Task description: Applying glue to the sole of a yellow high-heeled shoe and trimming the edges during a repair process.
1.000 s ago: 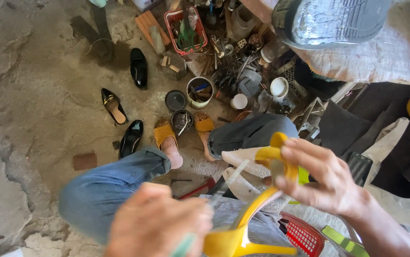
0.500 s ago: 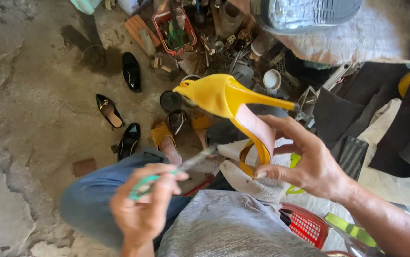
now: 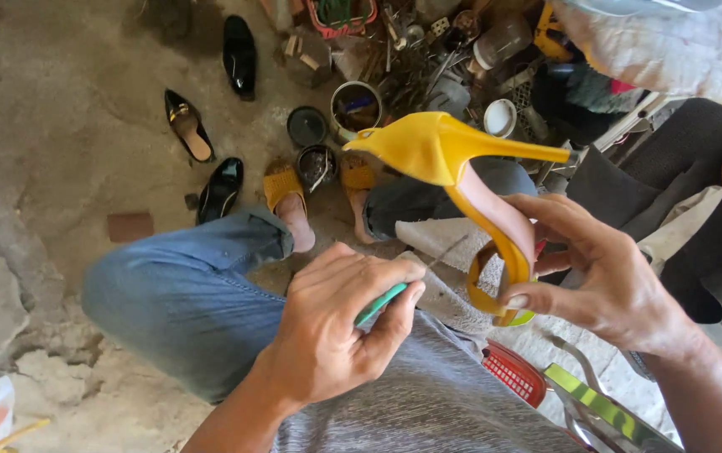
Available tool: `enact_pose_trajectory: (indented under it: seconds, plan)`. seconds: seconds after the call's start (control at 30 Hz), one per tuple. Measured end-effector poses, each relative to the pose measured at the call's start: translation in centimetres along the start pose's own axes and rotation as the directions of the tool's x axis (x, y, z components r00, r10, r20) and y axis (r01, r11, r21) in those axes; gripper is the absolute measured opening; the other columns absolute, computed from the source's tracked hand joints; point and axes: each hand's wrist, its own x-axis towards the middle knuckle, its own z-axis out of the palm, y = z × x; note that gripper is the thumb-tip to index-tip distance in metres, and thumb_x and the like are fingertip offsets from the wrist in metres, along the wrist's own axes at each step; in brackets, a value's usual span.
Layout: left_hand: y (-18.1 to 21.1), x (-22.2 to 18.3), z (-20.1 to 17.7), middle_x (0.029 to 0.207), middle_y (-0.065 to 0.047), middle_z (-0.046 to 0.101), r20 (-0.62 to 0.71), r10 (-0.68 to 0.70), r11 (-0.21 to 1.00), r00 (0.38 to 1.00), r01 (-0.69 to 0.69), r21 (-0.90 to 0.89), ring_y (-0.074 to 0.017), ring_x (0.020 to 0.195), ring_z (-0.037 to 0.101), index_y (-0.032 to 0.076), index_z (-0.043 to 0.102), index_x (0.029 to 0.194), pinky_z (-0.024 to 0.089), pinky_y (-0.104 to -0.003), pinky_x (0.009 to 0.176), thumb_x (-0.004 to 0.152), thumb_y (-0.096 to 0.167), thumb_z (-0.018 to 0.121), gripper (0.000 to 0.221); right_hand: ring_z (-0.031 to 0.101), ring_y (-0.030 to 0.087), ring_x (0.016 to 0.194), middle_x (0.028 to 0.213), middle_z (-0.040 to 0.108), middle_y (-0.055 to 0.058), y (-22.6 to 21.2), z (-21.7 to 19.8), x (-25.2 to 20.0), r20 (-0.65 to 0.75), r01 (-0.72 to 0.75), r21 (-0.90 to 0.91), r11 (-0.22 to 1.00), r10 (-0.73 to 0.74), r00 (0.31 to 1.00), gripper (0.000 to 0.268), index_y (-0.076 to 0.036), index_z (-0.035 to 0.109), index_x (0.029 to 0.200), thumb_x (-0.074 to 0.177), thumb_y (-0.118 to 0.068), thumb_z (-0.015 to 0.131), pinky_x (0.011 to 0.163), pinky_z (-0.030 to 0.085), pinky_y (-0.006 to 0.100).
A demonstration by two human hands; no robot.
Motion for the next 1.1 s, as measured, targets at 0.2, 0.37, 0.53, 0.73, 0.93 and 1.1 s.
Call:
enact_pose_trajectory:
  seconds: [0.2, 0.37, 0.53, 0.73, 0.93, 1.1]
  plan:
    - [-0.3, -1.1, 1.3, 0.086, -0.006, 0.075, 0.037, 0.001, 0.99, 0.999, 0.004, -0.144, -0.0126, 0.066, 0.073, 0.006, 0.063, 0.106, 0.058, -0.032, 0.064, 0.105, 0.017, 0.057, 0.012, 0.071, 0.021, 0.106, 0.125, 0.066, 0.013, 0.4, -0.4, 0.4, 0.023, 0.038, -0.075, 0.996, -0.036, 0.999, 0.096, 0.003, 0.049, 0.149, 0.064, -0.031, 0.079, 0.087, 0.068, 0.032]
    - [-0.1, -0.2, 1.3, 0.082, -0.006, 0.07, 0.111, -0.04, 0.997, 0.993, 0.048, -0.069, -0.0216, 0.066, 0.065, 0.005, 0.061, 0.104, 0.043, -0.038, 0.065, 0.104, 0.013, 0.059, 0.009, 0.068, 0.019, 0.107, 0.124, 0.063, 0.01, -0.6, 0.2, 0.7, -0.025, -0.015, -0.219, 0.976, 0.01, 1.0, 0.096, -0.002, 0.054, 0.147, 0.061, -0.033, 0.084, 0.082, 0.067, 0.032]
    - [-0.4, -1.4, 1.9, 0.084, -0.008, 0.074, -0.004, 0.041, 0.998, 0.999, -0.041, 0.04, -0.0144, 0.065, 0.071, 0.003, 0.063, 0.106, 0.054, -0.033, 0.064, 0.105, 0.01, 0.057, 0.009, 0.07, 0.019, 0.105, 0.123, 0.063, 0.011, -0.5, 0.0, 0.7, -0.019, -0.004, -0.223, 0.975, 0.0, 1.0, 0.096, 0.0, 0.053, 0.146, 0.062, -0.034, 0.082, 0.08, 0.069, 0.032]
    - [-0.1, -1.1, 2.4, 0.082, -0.007, 0.072, 0.079, 0.002, 0.994, 0.997, 0.006, -0.105, -0.015, 0.065, 0.069, 0.004, 0.062, 0.104, 0.051, -0.034, 0.063, 0.106, 0.014, 0.054, 0.012, 0.07, 0.018, 0.106, 0.122, 0.064, 0.01, -0.6, -0.1, 0.8, -0.006, -0.006, -0.199, 0.98, 0.005, 1.0, 0.095, -0.001, 0.054, 0.146, 0.061, -0.035, 0.081, 0.082, 0.069, 0.032]
    - [-1.3, -1.1, 2.3, 0.084, -0.006, 0.074, 0.004, -0.007, 0.997, 1.0, 0.007, -0.079, -0.0119, 0.064, 0.07, 0.006, 0.062, 0.108, 0.054, -0.031, 0.063, 0.105, 0.012, 0.058, 0.008, 0.076, 0.025, 0.107, 0.126, 0.064, 0.014, 0.6, -1.0, 0.5, 0.109, -0.001, 0.005, 1.0, 0.0, 0.994, 0.098, 0.005, 0.049, 0.147, 0.064, -0.039, 0.077, 0.083, 0.074, 0.036]
    - [-0.9, -1.1, 2.7, 0.079, -0.003, 0.07, 0.073, 0.003, 0.984, 0.997, 0.01, -0.179, -0.0123, 0.063, 0.069, 0.008, 0.061, 0.106, 0.057, -0.032, 0.063, 0.107, 0.017, 0.055, 0.012, 0.075, 0.024, 0.107, 0.129, 0.067, 0.015, 0.0, -1.3, 0.8, 0.163, -0.078, 0.124, 0.989, 0.058, 0.985, 0.094, 0.004, 0.052, 0.146, 0.066, -0.04, 0.076, 0.083, 0.071, 0.036]
